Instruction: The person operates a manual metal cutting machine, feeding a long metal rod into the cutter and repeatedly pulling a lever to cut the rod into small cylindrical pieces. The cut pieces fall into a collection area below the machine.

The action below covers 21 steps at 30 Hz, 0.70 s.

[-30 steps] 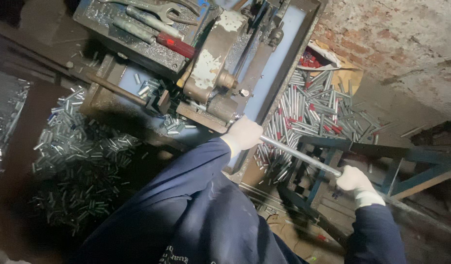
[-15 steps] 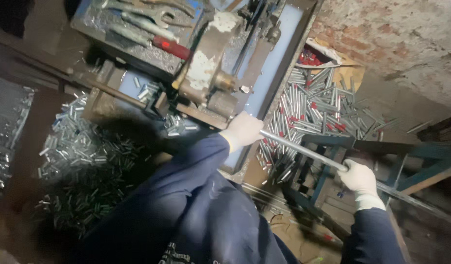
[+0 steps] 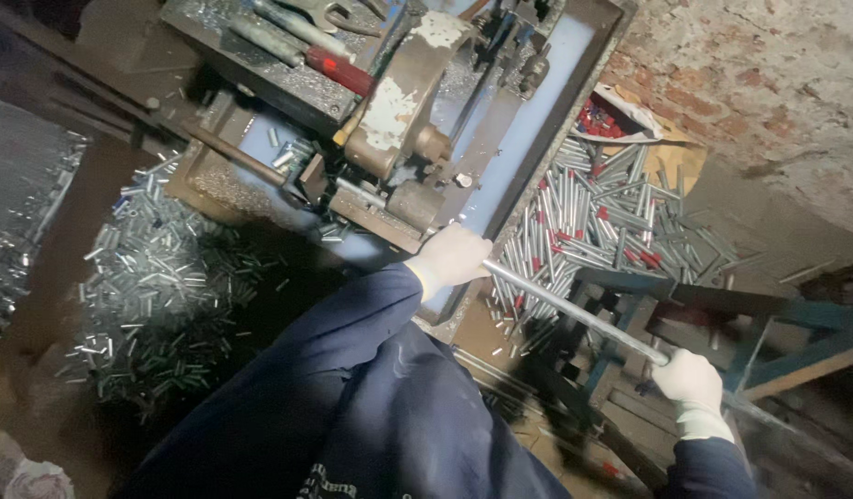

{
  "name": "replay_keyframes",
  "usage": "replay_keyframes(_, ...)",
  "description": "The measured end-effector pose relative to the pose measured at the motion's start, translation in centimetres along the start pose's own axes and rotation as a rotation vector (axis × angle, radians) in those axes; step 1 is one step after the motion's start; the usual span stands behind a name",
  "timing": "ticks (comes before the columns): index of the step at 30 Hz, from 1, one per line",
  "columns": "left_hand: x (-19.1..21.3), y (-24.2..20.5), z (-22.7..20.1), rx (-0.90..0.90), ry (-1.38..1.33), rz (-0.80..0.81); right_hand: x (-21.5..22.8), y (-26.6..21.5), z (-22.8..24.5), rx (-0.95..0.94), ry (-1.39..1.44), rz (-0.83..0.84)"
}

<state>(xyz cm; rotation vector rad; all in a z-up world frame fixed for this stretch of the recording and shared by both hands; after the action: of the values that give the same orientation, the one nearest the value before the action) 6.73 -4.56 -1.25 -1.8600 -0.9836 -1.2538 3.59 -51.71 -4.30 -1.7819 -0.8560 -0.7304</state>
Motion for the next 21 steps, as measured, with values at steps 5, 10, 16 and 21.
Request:
replay_keyframes(5,-1.1,0.0,0.5,-0.009,0.011,-0.004,0.6,-1.0,2.2,0.038,0.029,-0.028)
replay_keyframes(10,-0.5,0.0,0.2,-0.002,-0.007,-0.002,-0.9,0.6,1.6,0.083,0.002,-0.026)
replay_keyframes(16,-1.2,0.0,0.8,-0.031,0.017,-0.047,-1.1,0.1,1.8,0.130,-0.012,-0.100)
replay_keyframes(21,-0.9,-0.2,0.6,-0.045,0.026,-0.051,-0.9,0.2,1.7,0.130,0.019,-0.084)
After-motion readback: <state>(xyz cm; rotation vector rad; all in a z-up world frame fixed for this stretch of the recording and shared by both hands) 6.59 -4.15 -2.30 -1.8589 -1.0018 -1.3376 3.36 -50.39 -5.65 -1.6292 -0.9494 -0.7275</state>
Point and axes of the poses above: each hand's wrist, its own y-axis towards the middle knuckle, its own x-axis out of the back of the hand, z = x × y, the point moved 9 cm from there along y, towards the middle knuckle, and after that the axes turned 8 degrees about -z, right-handed, at the moved point
